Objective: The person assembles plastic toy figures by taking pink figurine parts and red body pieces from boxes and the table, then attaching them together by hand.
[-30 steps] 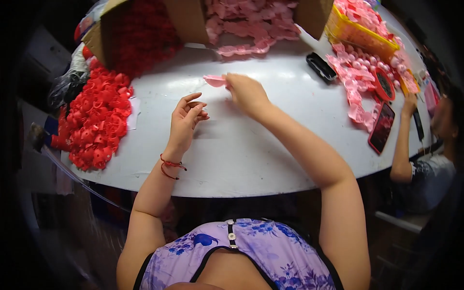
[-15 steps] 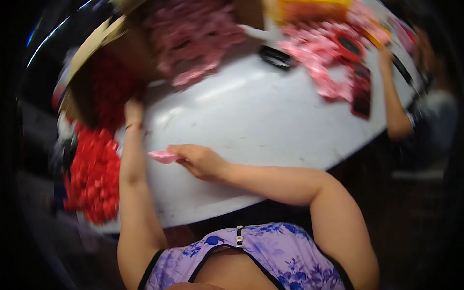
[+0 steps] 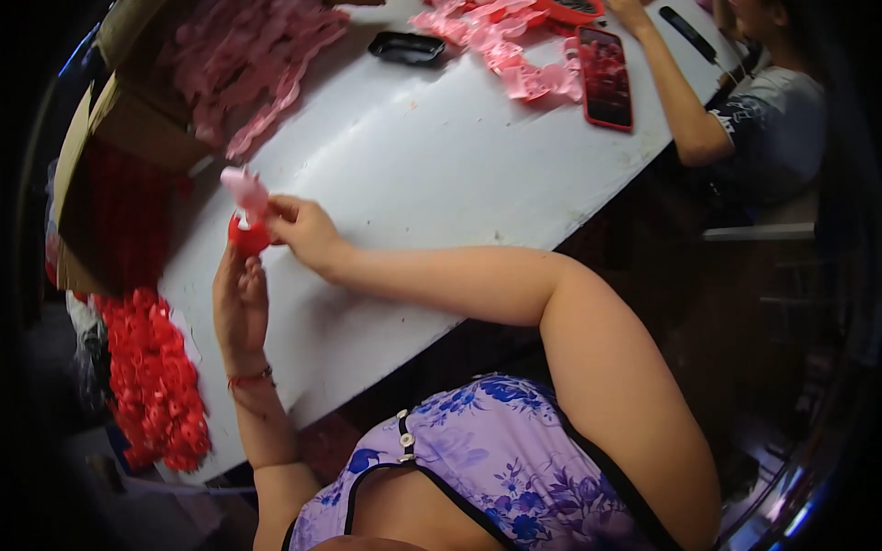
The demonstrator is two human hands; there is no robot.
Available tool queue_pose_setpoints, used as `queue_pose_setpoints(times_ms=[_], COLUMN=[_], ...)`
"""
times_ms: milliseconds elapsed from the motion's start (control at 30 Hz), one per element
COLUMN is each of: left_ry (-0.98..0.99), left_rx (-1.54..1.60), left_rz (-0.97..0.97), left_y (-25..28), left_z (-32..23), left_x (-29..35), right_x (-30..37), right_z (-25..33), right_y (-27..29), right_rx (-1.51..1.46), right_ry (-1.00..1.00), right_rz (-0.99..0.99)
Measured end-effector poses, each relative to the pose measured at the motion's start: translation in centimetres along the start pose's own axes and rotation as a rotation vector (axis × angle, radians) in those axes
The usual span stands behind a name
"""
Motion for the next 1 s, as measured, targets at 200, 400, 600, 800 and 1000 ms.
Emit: queue_pose_setpoints(times_ms=[200, 400, 600, 800, 1000], left_ry=[-0.019, -0.101, -0.085, -0.111, -0.072], left_rx=[0.164, 0.222, 0.129, 0.027, 0.125], left_rz=[-0.027, -0.011, -0.038, -0.068, -0.052], left_y=[1.4, 1.8, 2.7, 4.1, 3.4], left_z=[1.6, 1.1, 1.6, 2.0, 1.8], left_x=[-0.2, 0.2, -0.3, 0.4, 0.3], right_x=[0.1, 0.2, 0.2, 0.2, 0.7], right_z=[-0.1, -0.5, -0.4, -1.4, 0.1], right_y=[-1.1, -1.1, -0.9, -0.5, -1.1], right_rx=[-0.100, -0.025, 0.040, 0.165, 0.031], right_ry=[-0.093, -0.096, -0.078, -0.031, -0.113], right_rz=[0.013, 0.085, 0.089, 0.090, 0.037])
Point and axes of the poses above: each hand's wrist, its own x-axis away from the middle knuckle, its own y-axis out of the back of the hand, z = x × y, the point moved 5 cm from there along -x, towards the middle knuckle, and after that the axes turned 12 degrees about z, right-handed, at the moved point
